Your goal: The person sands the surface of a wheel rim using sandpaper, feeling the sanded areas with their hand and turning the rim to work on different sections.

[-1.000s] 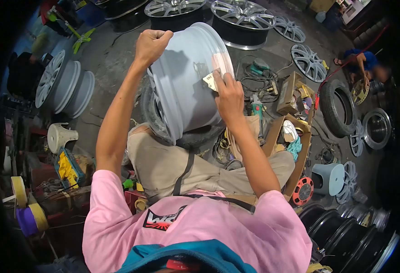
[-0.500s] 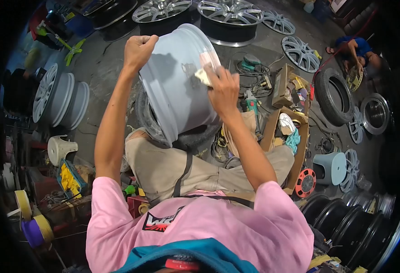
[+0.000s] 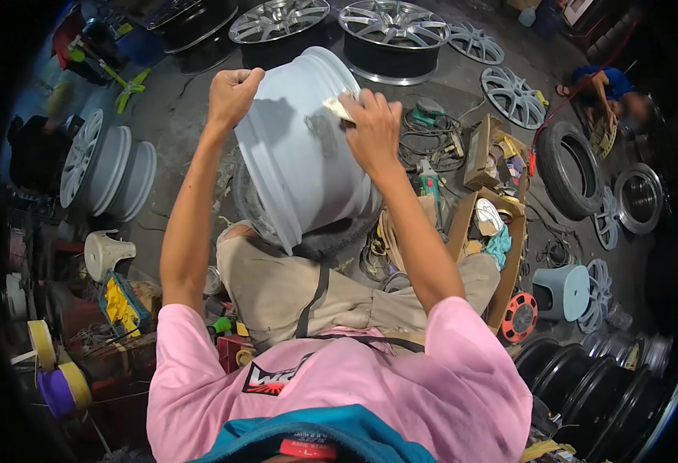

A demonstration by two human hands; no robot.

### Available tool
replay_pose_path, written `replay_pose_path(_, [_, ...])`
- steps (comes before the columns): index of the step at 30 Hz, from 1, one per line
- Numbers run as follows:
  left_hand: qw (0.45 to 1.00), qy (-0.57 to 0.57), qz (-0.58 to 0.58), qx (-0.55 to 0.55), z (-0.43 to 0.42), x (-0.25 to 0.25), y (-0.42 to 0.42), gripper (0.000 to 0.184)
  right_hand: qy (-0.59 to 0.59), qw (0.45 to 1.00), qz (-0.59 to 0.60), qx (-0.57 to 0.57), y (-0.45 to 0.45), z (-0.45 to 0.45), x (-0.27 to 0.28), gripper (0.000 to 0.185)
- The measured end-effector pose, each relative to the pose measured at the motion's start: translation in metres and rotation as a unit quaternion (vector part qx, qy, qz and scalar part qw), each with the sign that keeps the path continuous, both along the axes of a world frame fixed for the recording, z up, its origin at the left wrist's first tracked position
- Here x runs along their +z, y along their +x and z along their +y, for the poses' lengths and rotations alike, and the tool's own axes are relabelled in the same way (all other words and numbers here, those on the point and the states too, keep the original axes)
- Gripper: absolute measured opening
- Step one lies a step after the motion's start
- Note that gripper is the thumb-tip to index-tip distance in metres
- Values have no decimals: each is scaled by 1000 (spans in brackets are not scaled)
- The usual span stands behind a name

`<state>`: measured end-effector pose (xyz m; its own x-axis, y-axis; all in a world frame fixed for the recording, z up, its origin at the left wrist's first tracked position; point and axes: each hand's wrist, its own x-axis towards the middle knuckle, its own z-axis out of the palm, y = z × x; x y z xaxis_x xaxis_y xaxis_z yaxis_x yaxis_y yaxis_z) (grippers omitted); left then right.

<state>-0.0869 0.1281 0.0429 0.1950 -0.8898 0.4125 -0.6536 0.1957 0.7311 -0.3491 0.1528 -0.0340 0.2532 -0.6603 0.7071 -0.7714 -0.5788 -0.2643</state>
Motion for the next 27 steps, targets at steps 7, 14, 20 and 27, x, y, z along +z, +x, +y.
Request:
replay_pose_path(7, [1000, -7, 11, -21, -5, -4, -10, 47, -1, 999, 32, 13, -18, 27, -9, 61])
replay_pose_path(14, [1000, -6, 1, -6, -4, -2, 1, 47, 38, 999, -18, -31, -7, 36, -19, 49])
replay_pose_path(20, [1000, -4, 7, -13, -5, 2, -7, 48, -1, 999, 22, 23, 1, -7, 5, 49])
replay_pose_path(27, [1000, 23, -5, -16, -8, -3, 1, 45, 39, 998, -20, -38, -12, 40, -23, 55])
